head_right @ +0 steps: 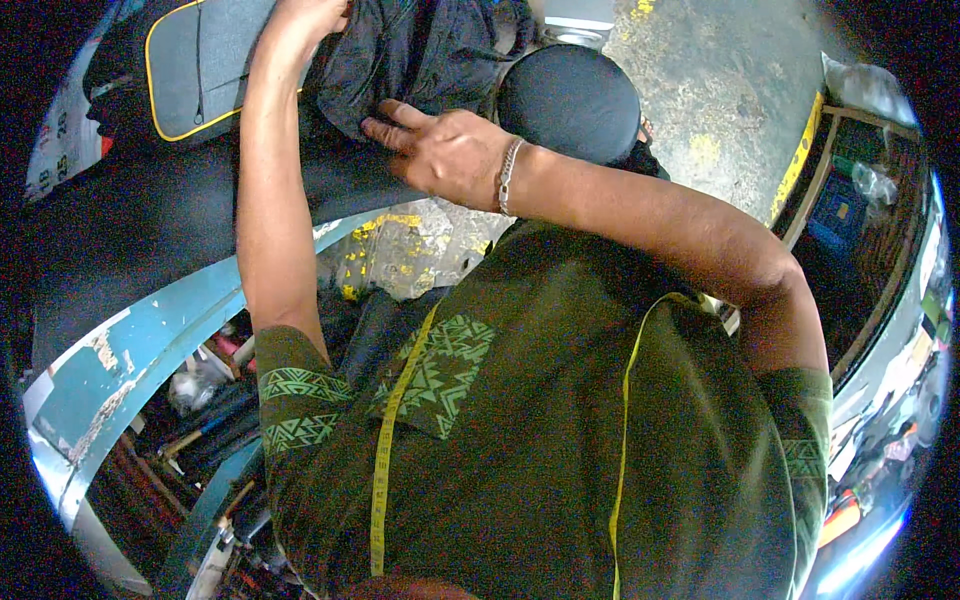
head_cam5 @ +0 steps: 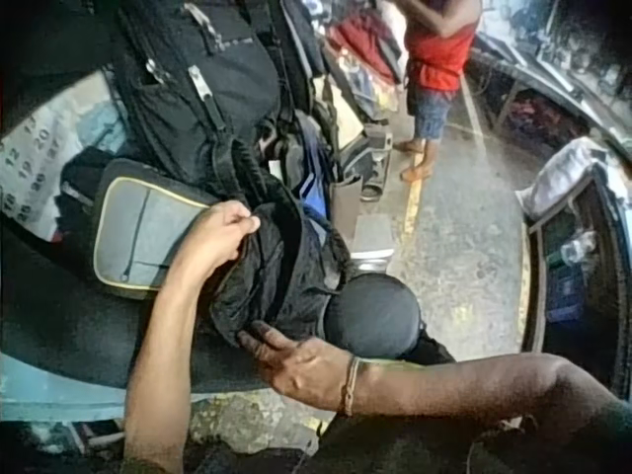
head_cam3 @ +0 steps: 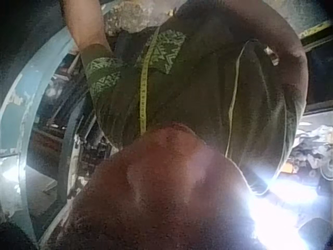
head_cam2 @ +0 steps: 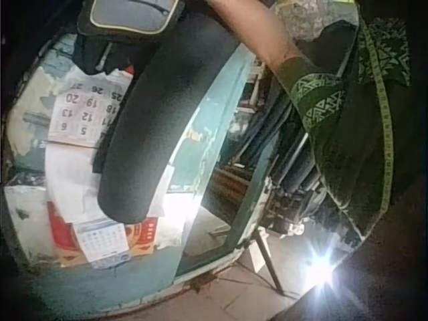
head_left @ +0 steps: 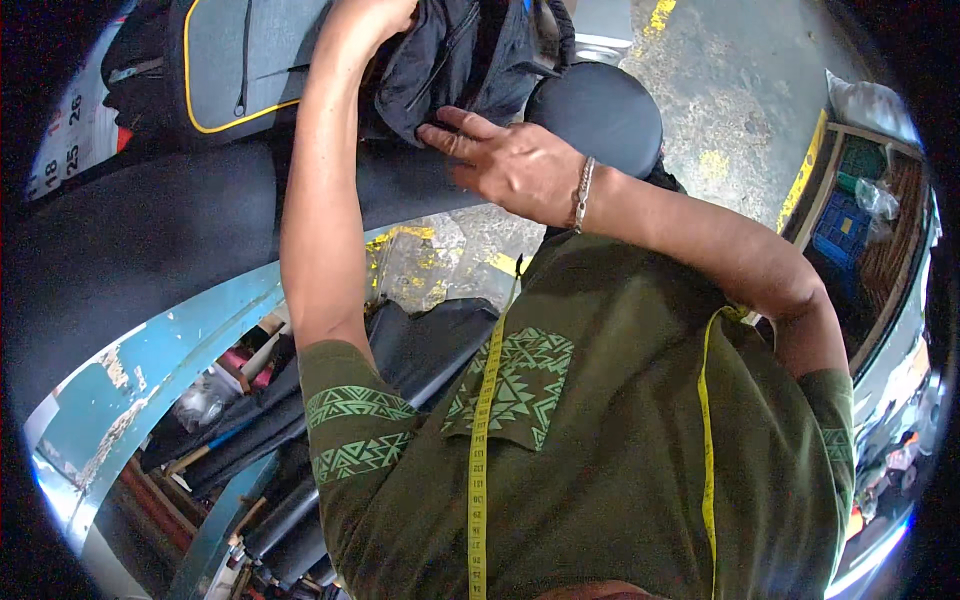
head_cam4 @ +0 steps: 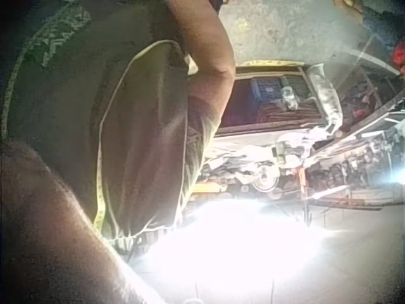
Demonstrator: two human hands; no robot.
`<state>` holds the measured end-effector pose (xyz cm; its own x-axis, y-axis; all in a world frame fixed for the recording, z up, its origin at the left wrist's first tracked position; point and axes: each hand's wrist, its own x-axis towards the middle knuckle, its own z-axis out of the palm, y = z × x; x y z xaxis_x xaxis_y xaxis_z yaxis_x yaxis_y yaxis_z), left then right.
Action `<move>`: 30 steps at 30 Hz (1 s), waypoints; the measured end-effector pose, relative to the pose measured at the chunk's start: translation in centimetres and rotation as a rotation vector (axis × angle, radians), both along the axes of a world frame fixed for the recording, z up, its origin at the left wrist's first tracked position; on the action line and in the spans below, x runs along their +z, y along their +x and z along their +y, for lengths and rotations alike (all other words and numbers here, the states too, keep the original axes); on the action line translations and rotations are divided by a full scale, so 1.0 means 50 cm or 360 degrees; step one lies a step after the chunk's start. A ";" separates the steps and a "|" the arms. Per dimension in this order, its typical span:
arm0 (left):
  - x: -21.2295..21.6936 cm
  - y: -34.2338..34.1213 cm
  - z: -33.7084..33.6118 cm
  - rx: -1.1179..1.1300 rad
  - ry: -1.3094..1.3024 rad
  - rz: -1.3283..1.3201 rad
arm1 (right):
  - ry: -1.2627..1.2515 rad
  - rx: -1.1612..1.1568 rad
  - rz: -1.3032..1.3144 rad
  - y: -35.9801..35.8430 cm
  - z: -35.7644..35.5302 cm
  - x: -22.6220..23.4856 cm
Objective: The recorder is measuring fabric pieces with a tape measure, marking them with a pencil, and cutting them using a ruler and a utility knife.
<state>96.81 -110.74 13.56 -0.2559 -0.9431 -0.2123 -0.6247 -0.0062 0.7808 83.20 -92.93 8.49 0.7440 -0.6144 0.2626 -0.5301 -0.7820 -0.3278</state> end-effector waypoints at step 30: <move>-0.039 0.009 -0.059 -0.0295 -0.0467 -0.0293 | 0.0262 -0.0404 -0.0721 -0.037 -0.125 -0.047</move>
